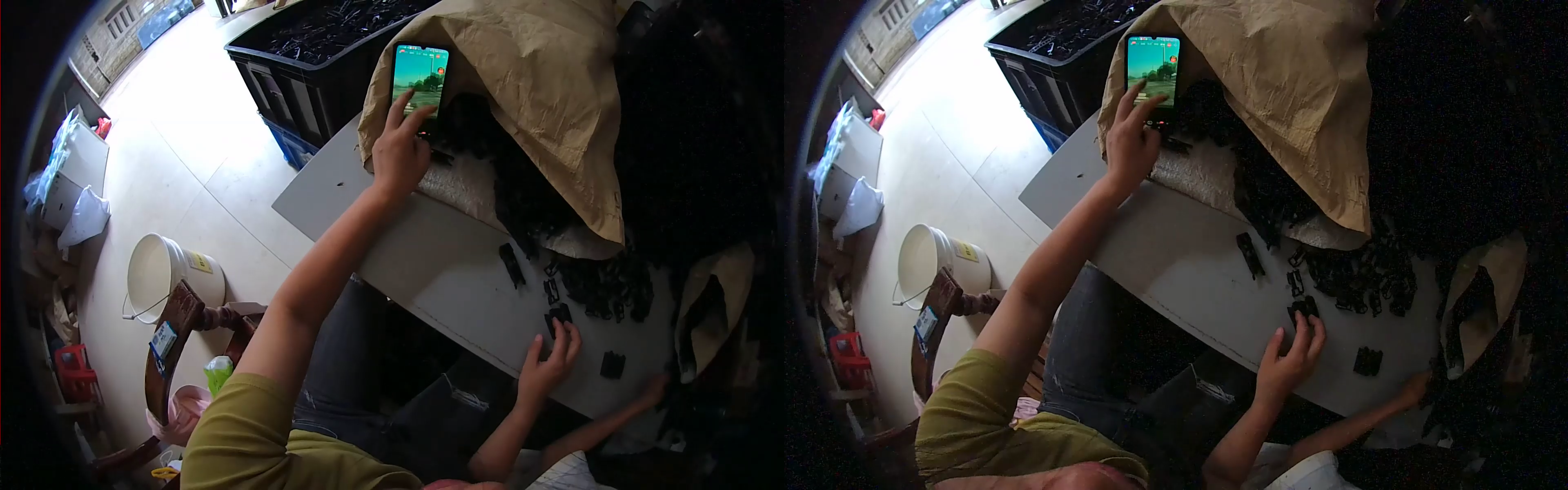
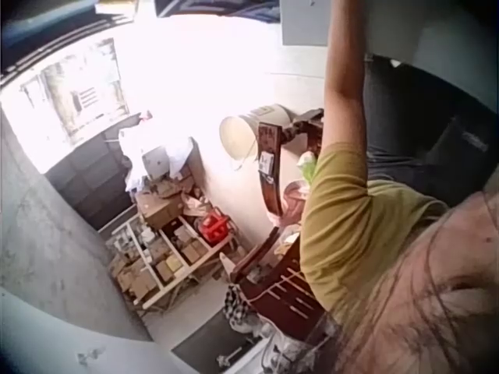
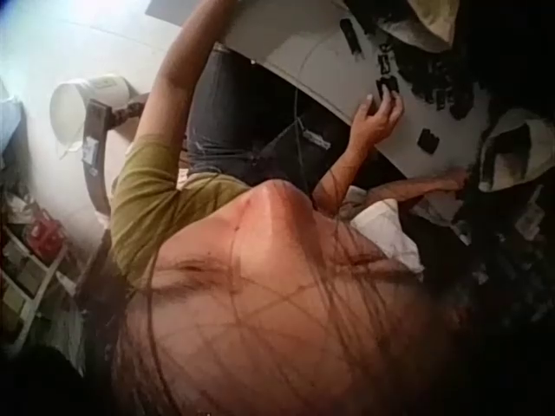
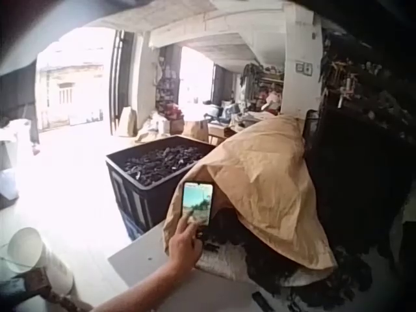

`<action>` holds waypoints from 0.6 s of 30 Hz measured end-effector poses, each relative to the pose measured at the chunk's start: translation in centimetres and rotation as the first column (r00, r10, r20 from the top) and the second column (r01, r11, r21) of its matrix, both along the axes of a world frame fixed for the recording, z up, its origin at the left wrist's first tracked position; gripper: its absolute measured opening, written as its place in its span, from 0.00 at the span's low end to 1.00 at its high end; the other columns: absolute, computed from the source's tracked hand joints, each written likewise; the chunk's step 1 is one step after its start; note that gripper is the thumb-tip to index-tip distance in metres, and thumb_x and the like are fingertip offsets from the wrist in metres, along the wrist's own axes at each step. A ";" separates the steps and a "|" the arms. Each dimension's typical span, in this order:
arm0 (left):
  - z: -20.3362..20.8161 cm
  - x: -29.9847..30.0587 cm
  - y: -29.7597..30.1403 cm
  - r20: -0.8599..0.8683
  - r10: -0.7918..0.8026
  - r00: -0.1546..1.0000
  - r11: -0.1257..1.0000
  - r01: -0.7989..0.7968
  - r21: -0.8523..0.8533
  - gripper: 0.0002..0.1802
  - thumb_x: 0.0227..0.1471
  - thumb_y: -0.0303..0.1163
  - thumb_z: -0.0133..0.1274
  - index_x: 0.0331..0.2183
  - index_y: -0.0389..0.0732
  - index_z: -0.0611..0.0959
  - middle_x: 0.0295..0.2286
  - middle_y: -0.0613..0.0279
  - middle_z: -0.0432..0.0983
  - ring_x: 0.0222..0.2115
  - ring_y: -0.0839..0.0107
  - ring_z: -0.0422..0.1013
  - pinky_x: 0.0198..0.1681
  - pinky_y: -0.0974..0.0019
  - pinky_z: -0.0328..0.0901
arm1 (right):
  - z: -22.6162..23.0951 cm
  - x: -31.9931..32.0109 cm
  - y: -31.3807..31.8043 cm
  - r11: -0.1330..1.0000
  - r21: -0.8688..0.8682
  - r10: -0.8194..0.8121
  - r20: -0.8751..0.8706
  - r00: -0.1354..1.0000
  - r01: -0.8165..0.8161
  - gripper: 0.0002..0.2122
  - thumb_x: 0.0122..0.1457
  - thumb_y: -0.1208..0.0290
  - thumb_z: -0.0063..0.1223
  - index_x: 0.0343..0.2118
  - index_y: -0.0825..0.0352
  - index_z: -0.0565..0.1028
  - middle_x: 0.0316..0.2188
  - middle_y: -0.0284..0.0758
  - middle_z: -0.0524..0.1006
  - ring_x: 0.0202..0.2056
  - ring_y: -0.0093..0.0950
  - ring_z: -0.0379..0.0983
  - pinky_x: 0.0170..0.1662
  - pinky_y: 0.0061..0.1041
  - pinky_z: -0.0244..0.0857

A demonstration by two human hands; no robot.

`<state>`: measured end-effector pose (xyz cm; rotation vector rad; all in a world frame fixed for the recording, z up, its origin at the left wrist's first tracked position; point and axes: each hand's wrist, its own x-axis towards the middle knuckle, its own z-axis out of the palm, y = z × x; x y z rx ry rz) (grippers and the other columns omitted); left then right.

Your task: Assembling small black plastic components by hand at a workbench.

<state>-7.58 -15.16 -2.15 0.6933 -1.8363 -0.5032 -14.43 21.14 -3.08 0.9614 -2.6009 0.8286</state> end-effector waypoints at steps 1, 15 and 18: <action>-0.1 0.1 0.2 0.009 -0.001 1.000 0.996 0.001 -0.090 0.25 0.37 0.19 0.47 0.42 0.49 0.78 0.50 0.55 0.65 0.39 0.52 0.71 0.38 0.57 0.69 | 0.1 0.0 0.0 1.000 -0.001 -0.004 0.000 1.000 0.004 0.15 0.53 0.76 0.50 0.46 0.66 0.72 0.50 0.40 0.65 0.50 0.38 0.65 0.49 0.34 0.63; -1.0 0.2 1.4 0.103 -0.190 0.976 0.978 0.179 0.110 0.20 0.38 0.20 0.48 0.37 0.48 0.78 0.46 0.58 0.67 0.36 0.55 0.72 0.37 0.57 0.68 | 0.3 -0.3 0.0 0.999 -0.001 0.031 -0.051 0.998 -0.032 0.15 0.55 0.74 0.50 0.47 0.66 0.71 0.49 0.42 0.66 0.48 0.40 0.66 0.46 0.36 0.65; -1.3 0.4 1.3 0.099 -0.182 0.978 0.980 0.173 0.094 0.19 0.39 0.20 0.48 0.37 0.48 0.78 0.45 0.58 0.67 0.35 0.55 0.72 0.37 0.58 0.68 | 0.2 -0.1 -0.1 1.000 -0.001 0.031 -0.049 0.998 -0.031 0.15 0.55 0.74 0.50 0.47 0.66 0.71 0.49 0.42 0.66 0.48 0.41 0.66 0.46 0.36 0.65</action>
